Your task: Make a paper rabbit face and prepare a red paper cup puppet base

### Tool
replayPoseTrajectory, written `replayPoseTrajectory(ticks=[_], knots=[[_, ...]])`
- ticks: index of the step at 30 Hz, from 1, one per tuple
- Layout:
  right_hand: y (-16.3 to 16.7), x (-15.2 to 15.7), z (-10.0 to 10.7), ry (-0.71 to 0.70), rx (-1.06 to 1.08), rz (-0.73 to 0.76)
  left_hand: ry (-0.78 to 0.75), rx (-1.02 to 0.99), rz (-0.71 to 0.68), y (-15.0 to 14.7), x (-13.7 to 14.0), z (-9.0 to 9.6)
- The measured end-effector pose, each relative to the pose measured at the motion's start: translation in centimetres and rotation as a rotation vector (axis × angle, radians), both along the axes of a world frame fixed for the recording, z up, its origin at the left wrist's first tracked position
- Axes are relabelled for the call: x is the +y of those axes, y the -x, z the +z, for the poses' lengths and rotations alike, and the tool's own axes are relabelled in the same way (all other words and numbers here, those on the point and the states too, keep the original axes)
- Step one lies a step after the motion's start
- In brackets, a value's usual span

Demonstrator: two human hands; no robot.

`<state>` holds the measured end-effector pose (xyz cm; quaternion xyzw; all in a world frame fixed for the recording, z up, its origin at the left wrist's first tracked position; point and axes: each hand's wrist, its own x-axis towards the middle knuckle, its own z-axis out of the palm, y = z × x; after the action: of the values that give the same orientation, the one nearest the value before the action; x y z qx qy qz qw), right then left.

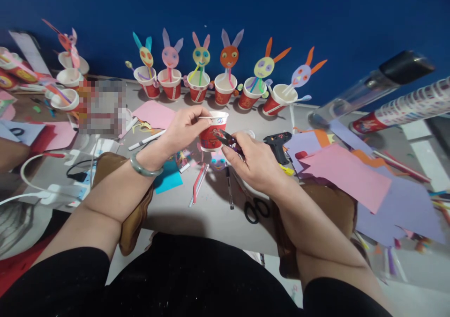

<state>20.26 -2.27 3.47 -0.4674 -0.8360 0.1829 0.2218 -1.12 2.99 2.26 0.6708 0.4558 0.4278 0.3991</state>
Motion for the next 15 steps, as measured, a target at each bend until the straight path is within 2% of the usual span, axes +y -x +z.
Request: replayPoseTrajectory(ticks=[11, 15], knots=[[0.53, 0.64, -0.39, 0.102, -0.179, -0.114, -0.044, 0.011, 0.019, -0.06, 0.21, -0.34], [0.65, 0.78, -0.61, 0.104, -0.156, -0.134, -0.046, 0.02, 0.0, -0.03, 0.22, -0.39]])
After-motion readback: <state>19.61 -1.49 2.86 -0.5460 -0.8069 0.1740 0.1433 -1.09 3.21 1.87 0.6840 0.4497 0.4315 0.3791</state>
